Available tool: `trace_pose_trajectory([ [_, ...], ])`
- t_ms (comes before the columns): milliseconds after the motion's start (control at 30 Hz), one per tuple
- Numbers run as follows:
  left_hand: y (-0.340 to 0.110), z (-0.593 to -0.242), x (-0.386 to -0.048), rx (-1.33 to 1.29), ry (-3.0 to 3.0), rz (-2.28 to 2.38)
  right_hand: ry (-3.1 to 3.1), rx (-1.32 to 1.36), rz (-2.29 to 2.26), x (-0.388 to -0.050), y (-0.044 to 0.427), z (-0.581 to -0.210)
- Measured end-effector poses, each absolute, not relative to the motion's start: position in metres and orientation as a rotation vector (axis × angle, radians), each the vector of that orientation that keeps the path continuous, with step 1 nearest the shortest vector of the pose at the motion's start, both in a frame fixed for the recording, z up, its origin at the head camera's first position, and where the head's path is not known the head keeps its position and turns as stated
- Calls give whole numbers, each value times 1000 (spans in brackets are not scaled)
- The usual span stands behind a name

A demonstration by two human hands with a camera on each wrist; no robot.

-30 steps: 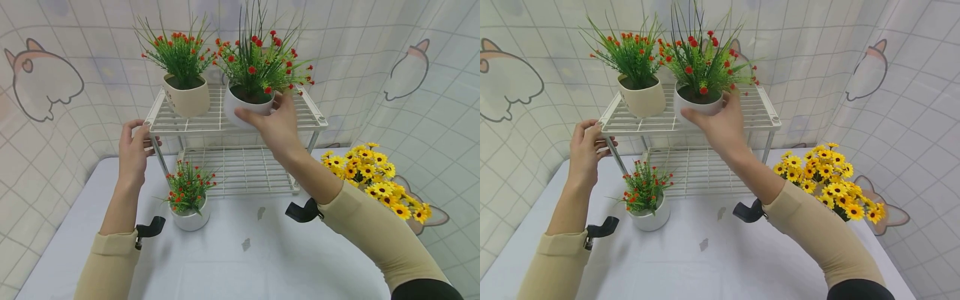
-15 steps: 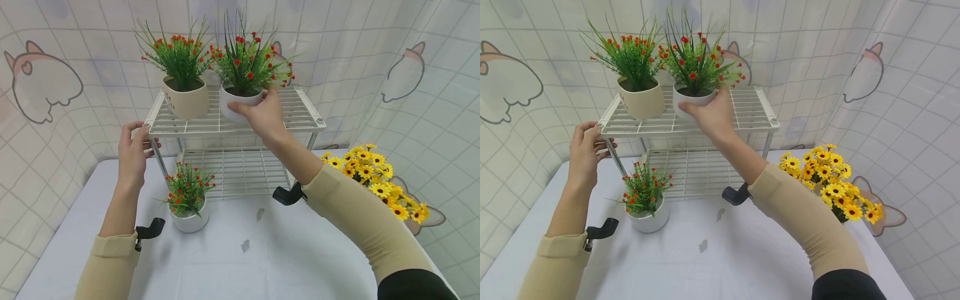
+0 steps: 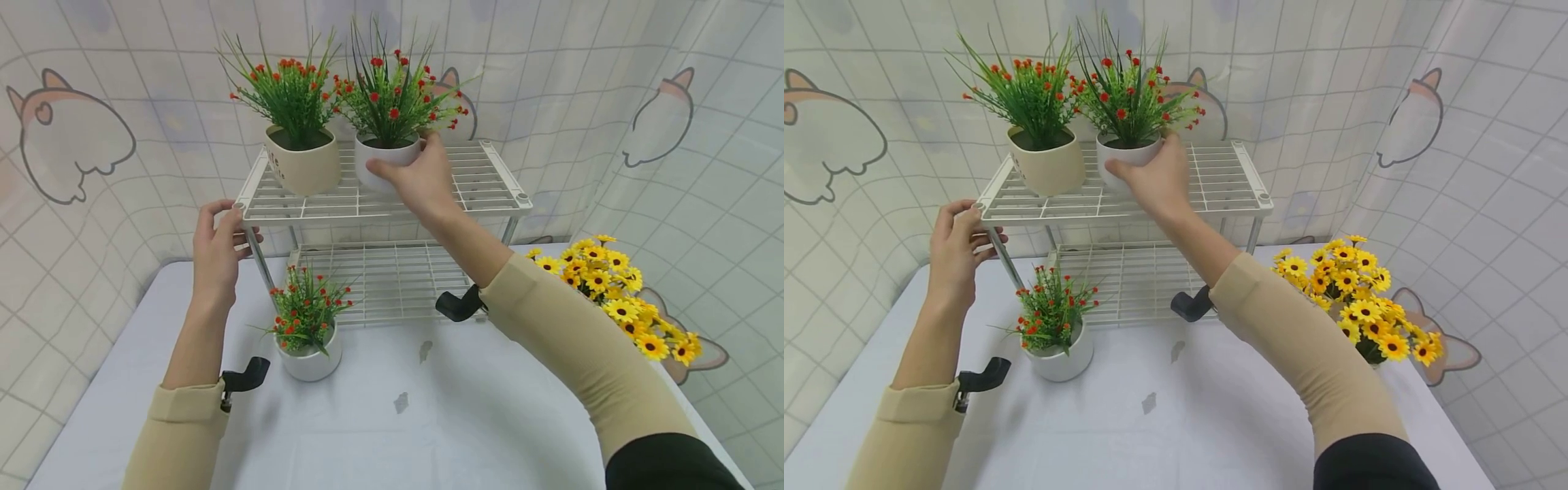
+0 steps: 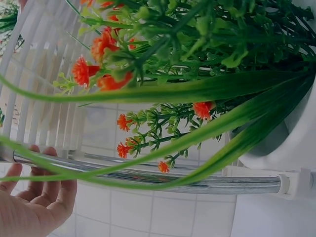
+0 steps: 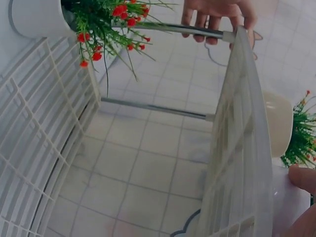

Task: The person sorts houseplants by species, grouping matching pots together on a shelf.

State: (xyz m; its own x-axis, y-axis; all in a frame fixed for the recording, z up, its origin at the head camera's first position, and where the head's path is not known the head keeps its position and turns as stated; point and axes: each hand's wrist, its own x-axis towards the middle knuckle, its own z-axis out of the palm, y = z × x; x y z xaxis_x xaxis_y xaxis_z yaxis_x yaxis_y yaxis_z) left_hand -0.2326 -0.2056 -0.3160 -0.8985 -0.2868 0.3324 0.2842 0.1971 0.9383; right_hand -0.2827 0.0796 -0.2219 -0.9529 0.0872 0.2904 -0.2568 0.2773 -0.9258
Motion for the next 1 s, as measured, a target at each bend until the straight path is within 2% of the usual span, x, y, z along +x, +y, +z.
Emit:
trace_pose_trajectory([
  [367, -206, -318, -233, 12, -2030, -1774, -2331, 174, 1716, -282, 83, -222],
  [600, -206, -318, -233, 14, -2040, -1764, -2355, 263, 1737, -266, 91, -224],
  [767, -206, -317, -232, 11, -2034, -1772, -2399, 234, 1657, -249, 96, -226],
  [1000, -205, -315, -231, -3, -2046, -1754, -2158, 548, 1501, -222, 101, -251],
])
